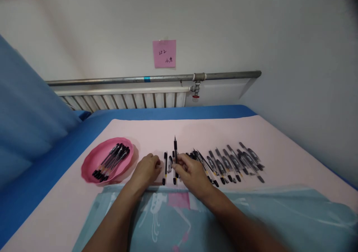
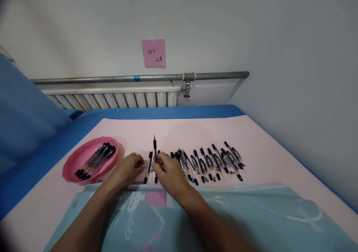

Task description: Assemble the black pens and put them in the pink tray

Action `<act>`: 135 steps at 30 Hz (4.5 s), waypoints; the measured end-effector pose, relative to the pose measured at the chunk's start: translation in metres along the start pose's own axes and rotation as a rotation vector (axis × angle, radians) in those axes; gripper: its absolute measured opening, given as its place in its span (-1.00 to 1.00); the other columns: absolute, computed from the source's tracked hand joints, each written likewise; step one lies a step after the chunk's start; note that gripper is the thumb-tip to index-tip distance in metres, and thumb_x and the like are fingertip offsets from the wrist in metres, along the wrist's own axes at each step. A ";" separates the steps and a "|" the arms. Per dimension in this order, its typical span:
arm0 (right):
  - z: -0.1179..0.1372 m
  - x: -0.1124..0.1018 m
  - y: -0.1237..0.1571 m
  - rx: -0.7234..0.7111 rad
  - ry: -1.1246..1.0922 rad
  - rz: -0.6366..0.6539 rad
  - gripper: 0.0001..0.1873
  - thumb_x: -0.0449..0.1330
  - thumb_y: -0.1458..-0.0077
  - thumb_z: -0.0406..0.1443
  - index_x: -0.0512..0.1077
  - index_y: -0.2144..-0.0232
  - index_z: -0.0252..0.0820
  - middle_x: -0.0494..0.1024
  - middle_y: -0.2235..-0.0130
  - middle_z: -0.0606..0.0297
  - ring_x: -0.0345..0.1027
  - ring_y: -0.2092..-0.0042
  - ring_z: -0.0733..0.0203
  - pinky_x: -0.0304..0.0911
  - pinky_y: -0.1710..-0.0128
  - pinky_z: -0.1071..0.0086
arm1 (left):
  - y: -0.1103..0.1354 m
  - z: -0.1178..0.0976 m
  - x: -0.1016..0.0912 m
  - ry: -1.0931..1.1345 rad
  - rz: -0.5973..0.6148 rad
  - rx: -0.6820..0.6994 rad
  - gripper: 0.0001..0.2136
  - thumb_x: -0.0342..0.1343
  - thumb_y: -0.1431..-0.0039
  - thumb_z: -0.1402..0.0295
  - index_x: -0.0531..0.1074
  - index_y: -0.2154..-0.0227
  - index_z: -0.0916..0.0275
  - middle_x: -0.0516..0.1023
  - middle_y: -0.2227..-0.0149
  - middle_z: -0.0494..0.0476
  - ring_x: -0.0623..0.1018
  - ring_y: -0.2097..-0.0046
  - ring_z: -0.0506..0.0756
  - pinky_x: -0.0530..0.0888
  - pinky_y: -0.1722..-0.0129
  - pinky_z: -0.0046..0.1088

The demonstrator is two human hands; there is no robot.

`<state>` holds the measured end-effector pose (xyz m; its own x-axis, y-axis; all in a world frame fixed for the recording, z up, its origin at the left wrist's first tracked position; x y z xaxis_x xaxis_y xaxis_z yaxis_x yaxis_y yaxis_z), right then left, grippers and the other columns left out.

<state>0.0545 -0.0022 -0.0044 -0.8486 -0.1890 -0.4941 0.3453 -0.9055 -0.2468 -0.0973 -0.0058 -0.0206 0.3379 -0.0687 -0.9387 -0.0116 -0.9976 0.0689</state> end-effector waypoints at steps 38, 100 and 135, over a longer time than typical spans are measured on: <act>0.012 0.024 0.014 -0.101 0.124 0.273 -0.79 0.02 -0.02 -0.36 0.06 0.58 -0.18 0.17 0.55 0.46 0.05 0.50 0.39 -0.13 0.52 0.50 | -0.001 0.016 -0.012 1.891 -0.022 -0.289 -0.89 0.16 0.06 0.50 0.45 0.40 0.34 0.52 0.45 0.09 0.51 0.40 -0.03 0.46 0.39 -0.54; 0.006 0.032 0.017 0.200 -0.394 0.388 -0.85 -0.04 -0.05 -0.33 0.32 0.41 -0.20 0.23 0.56 0.44 0.07 0.55 0.39 -0.02 0.57 0.52 | 0.001 -0.008 -0.003 1.881 0.137 -0.167 -0.77 0.15 0.02 0.32 0.44 0.31 0.34 0.52 0.32 0.20 0.52 0.31 0.07 0.44 0.32 -0.42; 0.010 0.032 0.016 0.108 -0.285 0.349 -0.89 -0.02 -0.02 -0.39 0.30 0.46 -0.20 0.22 0.58 0.46 0.09 0.52 0.38 0.00 0.53 0.52 | 0.001 -0.004 -0.007 1.806 0.044 -0.108 -0.85 0.23 0.14 0.39 0.44 0.48 0.34 0.53 0.41 0.14 0.52 0.35 0.03 0.42 0.30 -0.46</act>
<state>0.0293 -0.0263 -0.0158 -0.7704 -0.5730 -0.2794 0.5992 -0.8005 -0.0106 -0.0957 -0.0063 -0.0128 0.8362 0.0779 0.5429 -0.0182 -0.9854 0.1695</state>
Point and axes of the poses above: each hand's wrist, its own y-axis away from the middle knuckle, its own x-axis out of the palm, z = x × y, the point moved 5 cm from there along -y, towards the middle knuckle
